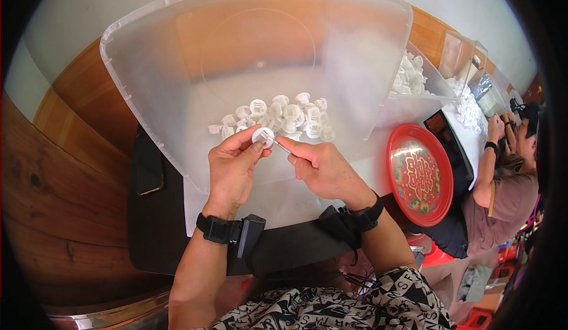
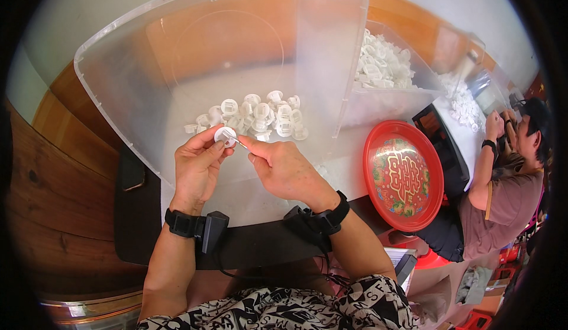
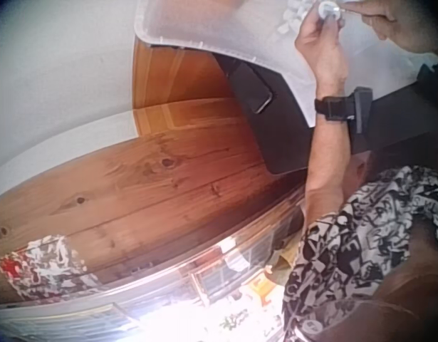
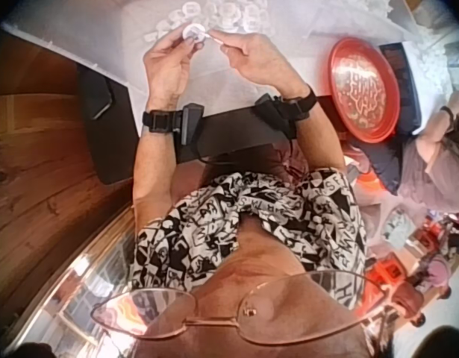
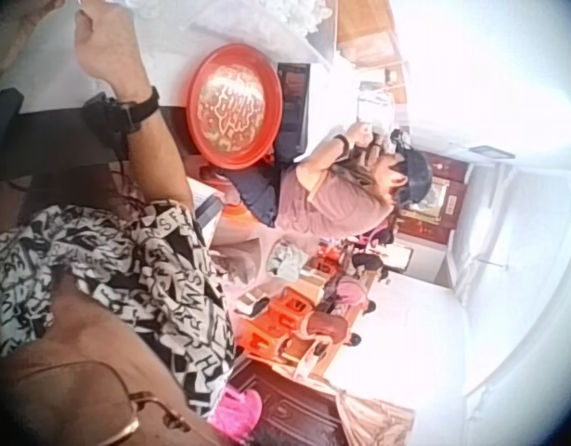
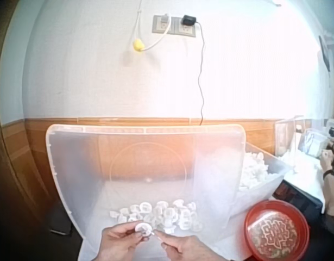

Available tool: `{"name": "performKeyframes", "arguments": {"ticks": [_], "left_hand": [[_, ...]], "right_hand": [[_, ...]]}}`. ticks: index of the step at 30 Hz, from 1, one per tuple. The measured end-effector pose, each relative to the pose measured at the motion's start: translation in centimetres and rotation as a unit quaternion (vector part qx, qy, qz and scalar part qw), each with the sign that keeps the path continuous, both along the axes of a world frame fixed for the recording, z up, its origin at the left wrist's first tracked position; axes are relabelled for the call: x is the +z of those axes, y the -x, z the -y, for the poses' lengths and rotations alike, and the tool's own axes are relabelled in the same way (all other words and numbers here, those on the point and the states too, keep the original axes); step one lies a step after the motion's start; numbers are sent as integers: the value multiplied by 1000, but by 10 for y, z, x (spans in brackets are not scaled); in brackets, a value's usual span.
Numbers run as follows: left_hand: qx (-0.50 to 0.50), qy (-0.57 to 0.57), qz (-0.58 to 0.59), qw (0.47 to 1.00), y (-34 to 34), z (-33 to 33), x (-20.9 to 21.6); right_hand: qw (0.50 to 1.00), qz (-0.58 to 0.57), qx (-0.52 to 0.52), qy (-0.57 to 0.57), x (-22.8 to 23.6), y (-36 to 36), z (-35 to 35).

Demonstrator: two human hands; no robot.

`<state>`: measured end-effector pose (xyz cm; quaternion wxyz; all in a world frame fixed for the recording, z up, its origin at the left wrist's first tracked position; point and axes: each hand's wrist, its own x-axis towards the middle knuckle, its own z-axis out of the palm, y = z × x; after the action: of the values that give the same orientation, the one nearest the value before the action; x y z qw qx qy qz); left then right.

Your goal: Using a small tool to scrape or clean excess material from small white plastic molded components.

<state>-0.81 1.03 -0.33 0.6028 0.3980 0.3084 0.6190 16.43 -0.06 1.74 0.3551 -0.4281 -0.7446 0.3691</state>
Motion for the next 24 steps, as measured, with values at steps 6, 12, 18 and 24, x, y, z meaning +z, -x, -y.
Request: {"name": "performKeyframes", "arguments": {"ticks": [6,12,18,24], "left_hand": [[15,-31,-45,998,-1,-1,-5],[21,-52,-102,993,-3,0,-7],[42,-88,-180,979,-6,2,-11],[48,-60,-205,976,-13,4,-11]], "right_hand": [[999,31,3,-14,3,0,2],[995,63,-2,-80,-3,0,2],[984,115,3,-137,-7,-1,2],[959,239,3,-149,-4,-3,3]]}}
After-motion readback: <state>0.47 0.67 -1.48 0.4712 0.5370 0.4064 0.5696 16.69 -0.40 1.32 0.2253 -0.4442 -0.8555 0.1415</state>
